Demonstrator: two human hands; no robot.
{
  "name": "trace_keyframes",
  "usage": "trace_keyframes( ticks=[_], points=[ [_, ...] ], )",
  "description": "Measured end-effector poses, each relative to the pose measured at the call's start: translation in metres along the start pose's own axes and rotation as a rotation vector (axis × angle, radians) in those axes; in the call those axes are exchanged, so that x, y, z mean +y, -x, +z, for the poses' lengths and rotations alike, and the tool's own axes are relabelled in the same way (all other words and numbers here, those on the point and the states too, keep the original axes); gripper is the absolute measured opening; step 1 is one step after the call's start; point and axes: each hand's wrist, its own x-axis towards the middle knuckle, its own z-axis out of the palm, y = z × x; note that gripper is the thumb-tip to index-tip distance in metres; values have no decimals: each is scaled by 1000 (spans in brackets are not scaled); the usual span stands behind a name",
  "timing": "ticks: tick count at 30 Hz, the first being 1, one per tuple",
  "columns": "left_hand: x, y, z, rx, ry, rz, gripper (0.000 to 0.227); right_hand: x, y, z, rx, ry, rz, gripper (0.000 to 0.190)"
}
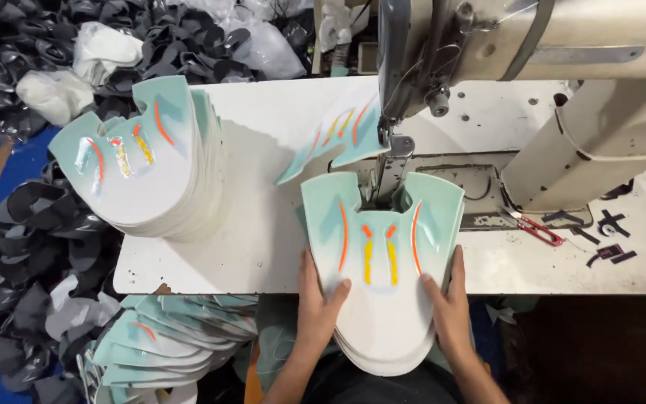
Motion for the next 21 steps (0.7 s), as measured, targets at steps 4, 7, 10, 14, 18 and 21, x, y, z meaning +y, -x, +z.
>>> trace_keyframes(
  ticks=[4, 7, 10, 14, 18, 21],
  points=[
    [16, 29, -2, -52, -269, 60, 106, 14, 8, -4, -33, 49, -174, 85],
    [39, 36, -1, -62, -352, 168, 113, 15, 4, -13, -41, -49, -170, 80],
    [66, 30, -4, -73, -367, 245, 111, 8, -7, -25, 3, -153, -123, 68],
    [78, 22, -6, -114, -447, 300, 106, 30, -28, -40, -33, -176, -190, 47],
    [68, 13, -4, -170, -615, 280, 105, 2, -10, -6, 32, 57, -214, 57],
    [68, 14, -3, -219, -657, 218, 108, 6, -4, -2, 48, 329, -334, 58]
  ],
)
